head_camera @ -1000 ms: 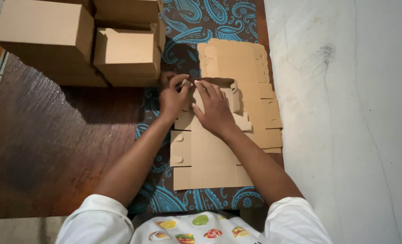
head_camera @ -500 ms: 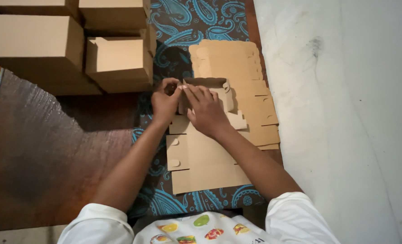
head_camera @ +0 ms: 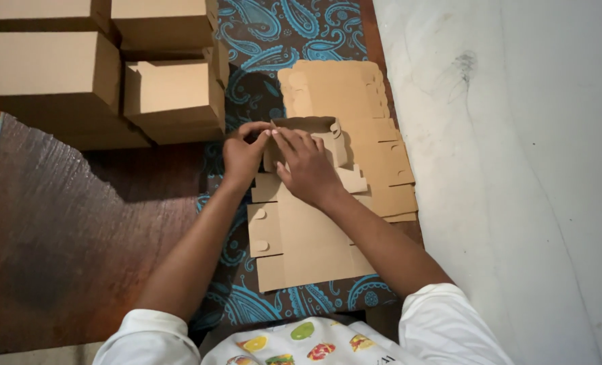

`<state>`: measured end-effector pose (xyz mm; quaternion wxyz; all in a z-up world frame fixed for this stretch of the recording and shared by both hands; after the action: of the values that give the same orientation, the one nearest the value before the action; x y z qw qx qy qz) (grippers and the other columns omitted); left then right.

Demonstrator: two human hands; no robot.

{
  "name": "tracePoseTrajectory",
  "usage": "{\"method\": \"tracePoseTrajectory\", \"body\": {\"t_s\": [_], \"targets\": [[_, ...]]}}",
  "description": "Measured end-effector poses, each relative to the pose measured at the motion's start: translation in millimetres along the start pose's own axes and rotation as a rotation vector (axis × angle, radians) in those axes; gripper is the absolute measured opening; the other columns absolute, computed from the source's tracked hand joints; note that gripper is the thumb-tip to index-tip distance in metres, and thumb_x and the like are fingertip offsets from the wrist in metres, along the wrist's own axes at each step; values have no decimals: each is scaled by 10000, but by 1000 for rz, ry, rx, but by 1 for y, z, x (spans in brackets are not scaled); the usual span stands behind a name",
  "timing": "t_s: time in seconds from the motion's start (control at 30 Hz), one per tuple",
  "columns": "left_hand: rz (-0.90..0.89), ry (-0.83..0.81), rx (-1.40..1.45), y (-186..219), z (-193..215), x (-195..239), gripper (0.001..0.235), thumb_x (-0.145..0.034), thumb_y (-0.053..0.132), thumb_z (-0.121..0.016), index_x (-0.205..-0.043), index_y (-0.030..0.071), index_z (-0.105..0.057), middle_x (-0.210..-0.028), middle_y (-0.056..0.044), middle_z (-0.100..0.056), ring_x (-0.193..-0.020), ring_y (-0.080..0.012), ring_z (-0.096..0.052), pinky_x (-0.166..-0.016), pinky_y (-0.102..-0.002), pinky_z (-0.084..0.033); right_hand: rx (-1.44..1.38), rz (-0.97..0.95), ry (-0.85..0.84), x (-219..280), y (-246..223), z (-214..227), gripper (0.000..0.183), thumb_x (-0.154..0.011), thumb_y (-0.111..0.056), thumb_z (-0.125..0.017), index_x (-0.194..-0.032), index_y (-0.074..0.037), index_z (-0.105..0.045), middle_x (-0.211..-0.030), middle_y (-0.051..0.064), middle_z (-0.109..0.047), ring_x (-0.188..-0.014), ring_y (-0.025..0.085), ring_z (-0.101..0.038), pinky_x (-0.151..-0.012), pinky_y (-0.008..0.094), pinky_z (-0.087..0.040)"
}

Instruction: The person assembles two flat cardboard box blanks into finished boxes by folding the sides and inserting tabs into slots. The person places the first completed box aside and then repeats the process with a second blank, finishing with two assembled boxes on the table.

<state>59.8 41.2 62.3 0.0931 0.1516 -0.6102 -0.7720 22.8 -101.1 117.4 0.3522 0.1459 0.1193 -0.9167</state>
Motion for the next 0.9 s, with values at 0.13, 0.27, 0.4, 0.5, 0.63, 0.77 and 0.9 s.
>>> {"method": "tracePoseTrajectory", "body": {"t_s": [0.13,0.27,0.4,0.5,0.63,0.77,0.9], "targets": [[33,19,68,-19,-4,-7,193,-878,171,-791,-1067,203,-816,-949,-72,-792,-859,-166,-729,-766,-333,-603,11,10,-3,-2,0,1,678,-934,-276,-628,-1567,-139,-425,-1432,78,-531,-1325,307,-516,-1018,473,-425],[27,41,184,-27,-8,-11,276,-855,185,-838,-1126,182,-784,-967,-90,-787,-866,-152,-701,-783,-334,-593,-100,-12,-23,-2,0,8,662,-950,-248,-626,-1563,-107,-420,-1409,114,-569,-1311,326,-541,-1006,478,-430],[112,45,245,-28,-5,-8,280,-838,159,-828,-1111,203,-785,-961,-57,-800,-870,-110,-714,-782,-286,-591,-200,-2,-51,-4,-9,22,642,-956,-235,-637,-1540,-53,-442,-1478,154,-525,-1371,350,-496,-1035,469,-404],[152,42,255,-47,-8,-13,308,-830,154,-827,-1128,210,-776,-974,-73,-796,-888,-122,-722,-769,-285,-600,-216,-6,-60,-5,-12,26,649,-959,-233,-636,-1549,-59,-427,-1488,149,-515,-1390,344,-481,-1044,464,-394],[219,68,272,-48,-4,-11,355,-815,140,-818,-1153,219,-747,-964,-73,-792,-864,-131,-721,-751,-283,-611,-212,0,-26,-2,-4,15,651,-965,-243,-636,-1550,-60,-418,-1466,163,-532,-1375,343,-498,-1039,478,-401],[272,41,379,-42,-4,-5,300,-803,165,-837,-1084,177,-735,-929,-31,-788,-812,-81,-698,-715,-221,-586,-238,-13,-52,-2,-5,18,677,-974,-268,-622,-1584,-105,-377,-1495,122,-515,-1386,313,-481,-1047,451,-372],[198,46,355,-60,-12,-15,259,-834,162,-820,-1076,155,-731,-929,-60,-780,-835,-109,-673,-727,-239,-555,-229,-18,-94,-2,-5,14,710,-960,-268,-619,-1603,-133,-350,-1514,108,-501,-1389,316,-477,-1038,471,-376]]}}
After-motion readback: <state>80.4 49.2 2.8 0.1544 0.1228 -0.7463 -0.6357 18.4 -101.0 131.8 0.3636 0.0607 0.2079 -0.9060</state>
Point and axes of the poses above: each hand's wrist, its own x-axis away from the middle knuckle, its own z-axis out of the back of the hand, y = z × x, the point moved 10 cm from there along -x, towards the middle knuckle
